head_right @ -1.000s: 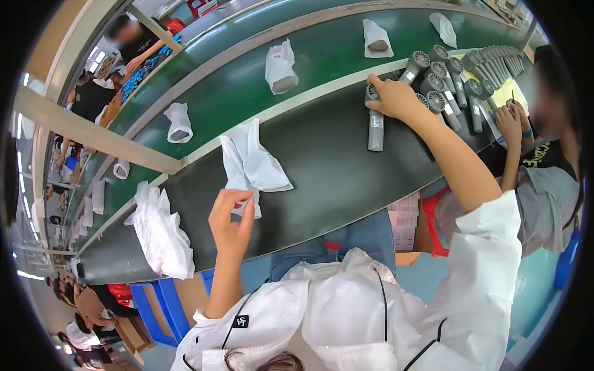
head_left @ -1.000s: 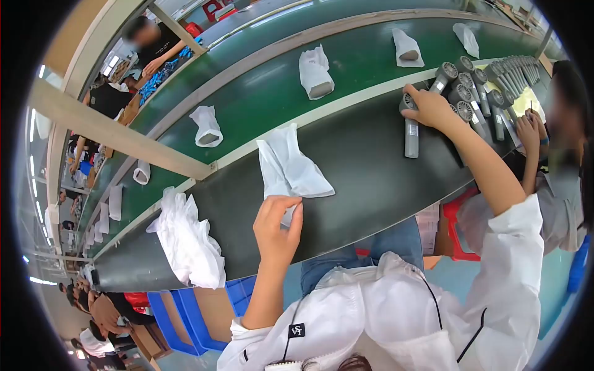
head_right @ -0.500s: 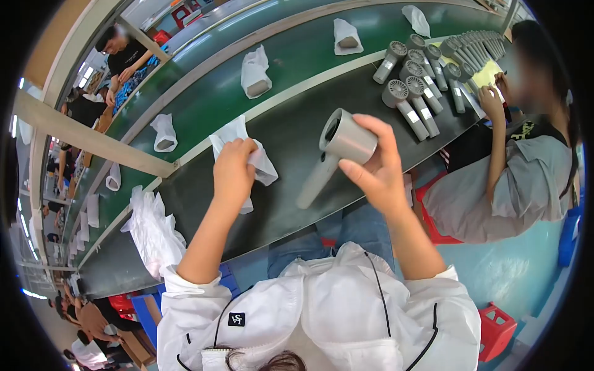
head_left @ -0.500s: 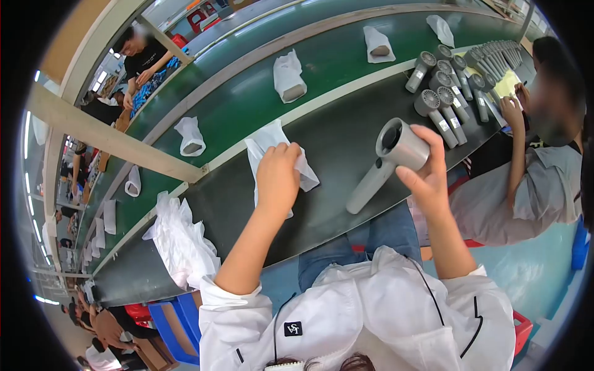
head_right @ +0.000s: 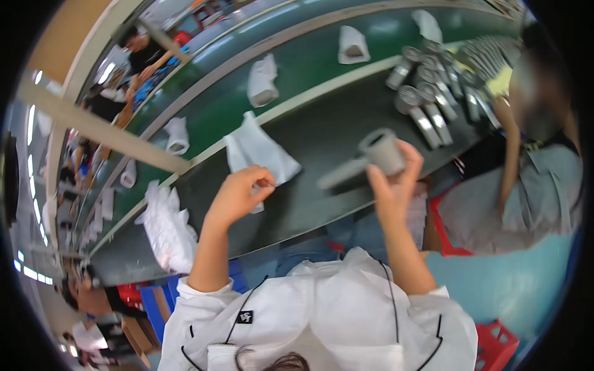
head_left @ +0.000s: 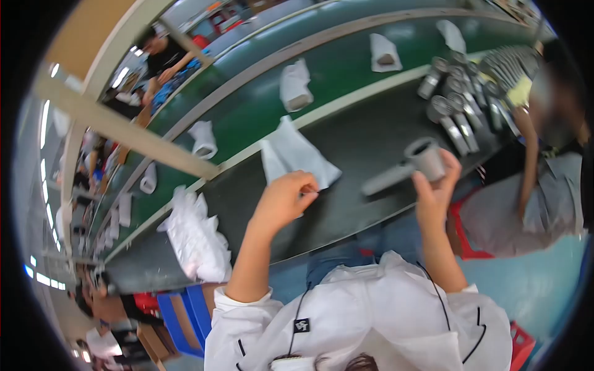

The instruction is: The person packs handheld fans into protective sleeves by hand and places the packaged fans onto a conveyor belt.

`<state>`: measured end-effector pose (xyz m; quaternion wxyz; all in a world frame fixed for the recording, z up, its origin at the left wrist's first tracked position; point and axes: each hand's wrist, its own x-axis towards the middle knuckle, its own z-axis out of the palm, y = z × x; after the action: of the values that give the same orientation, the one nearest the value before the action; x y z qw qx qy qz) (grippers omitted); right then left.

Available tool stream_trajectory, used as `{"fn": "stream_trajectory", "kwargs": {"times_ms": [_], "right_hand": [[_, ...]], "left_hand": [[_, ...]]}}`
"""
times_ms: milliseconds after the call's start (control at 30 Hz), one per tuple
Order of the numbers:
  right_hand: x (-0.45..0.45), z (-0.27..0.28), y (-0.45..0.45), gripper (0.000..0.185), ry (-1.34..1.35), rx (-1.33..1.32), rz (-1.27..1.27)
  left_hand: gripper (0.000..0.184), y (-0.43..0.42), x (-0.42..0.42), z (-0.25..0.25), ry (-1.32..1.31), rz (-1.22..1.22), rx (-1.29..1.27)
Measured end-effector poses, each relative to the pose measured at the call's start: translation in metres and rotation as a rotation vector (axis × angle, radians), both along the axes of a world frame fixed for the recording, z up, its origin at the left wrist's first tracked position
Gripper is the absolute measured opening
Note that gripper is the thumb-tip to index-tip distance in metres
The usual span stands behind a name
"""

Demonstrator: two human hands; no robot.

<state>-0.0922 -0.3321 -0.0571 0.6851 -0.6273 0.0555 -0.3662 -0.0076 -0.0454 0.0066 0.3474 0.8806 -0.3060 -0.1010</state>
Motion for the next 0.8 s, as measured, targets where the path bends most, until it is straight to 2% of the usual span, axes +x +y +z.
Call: {"fn": "stream_trajectory", "kwargs": {"times_ms": [33, 100, 167, 233, 267, 300, 367, 400, 433, 500, 533, 600, 633, 700, 733, 800], "right_hand": [[-0.001, -0.006, -0.005, 0.063, 0.012, 0.025, -0.047], [0.000, -0.031, -0.022, 0.061, 0.069, 0.019, -0.120], [0.007, -0.050, -0.033, 0.056, 0.104, -0.036, -0.211], [0.012, -0.052, -0.033, 0.053, 0.131, 0.120, -0.170], [0.014, -0.057, -0.036, 0.049, 0.138, 0.099, -0.147], [0.016, -0.063, -0.041, 0.047, 0.202, 0.058, -0.159], [0.018, -0.071, -0.043, 0.046, 0.230, -0.043, -0.195], [0.019, -0.073, -0.042, 0.046, 0.239, -0.049, -0.188], [0.021, -0.073, -0.041, 0.045, 0.257, -0.081, -0.166], [0.022, -0.071, -0.040, 0.045, 0.268, -0.114, -0.139], [0.022, -0.070, -0.038, 0.045, 0.271, -0.102, -0.129], [0.021, -0.066, -0.038, 0.044, 0.273, -0.083, -0.132], [0.018, -0.065, -0.038, 0.044, 0.276, -0.076, -0.121], [0.015, -0.065, -0.039, 0.044, 0.282, -0.068, -0.120], [0.014, -0.065, -0.040, 0.044, 0.275, -0.069, -0.100], [0.014, -0.063, -0.039, 0.044, 0.272, -0.073, -0.081]], "left_hand": [[0.014, 0.009, -0.012, 0.008, -0.078, 0.029, -0.046], [0.014, 0.031, -0.042, 0.022, -0.115, 0.290, -0.187], [0.016, 0.071, -0.069, 0.012, -0.302, 0.598, -0.189], [0.009, 0.110, -0.094, -0.001, -0.478, 0.947, -0.146], [0.008, 0.131, -0.106, -0.011, -0.593, 1.039, -0.094], [0.006, 0.148, -0.123, -0.015, -0.533, 1.126, -0.046], [0.004, 0.162, -0.148, -0.027, -0.318, 1.169, -0.020], [0.004, 0.161, -0.151, -0.039, -0.341, 1.078, -0.074], [0.013, 0.156, -0.152, -0.045, -0.254, 1.007, -0.042], [0.038, 0.163, -0.143, -0.067, -0.607, 0.758, 0.477], [0.038, 0.173, -0.138, -0.083, -0.610, 0.763, 0.477], [0.062, 0.197, -0.125, -0.108, -0.520, 1.041, 0.587], [0.062, 0.199, -0.119, -0.105, -0.522, 1.032, 0.588], [0.074, 0.200, -0.101, -0.100, -0.542, 1.157, 0.576], [0.073, 0.193, -0.091, -0.085, -0.448, 1.234, 0.570], [0.070, 0.218, -0.075, -0.095, -0.433, 1.246, 0.573]]}}
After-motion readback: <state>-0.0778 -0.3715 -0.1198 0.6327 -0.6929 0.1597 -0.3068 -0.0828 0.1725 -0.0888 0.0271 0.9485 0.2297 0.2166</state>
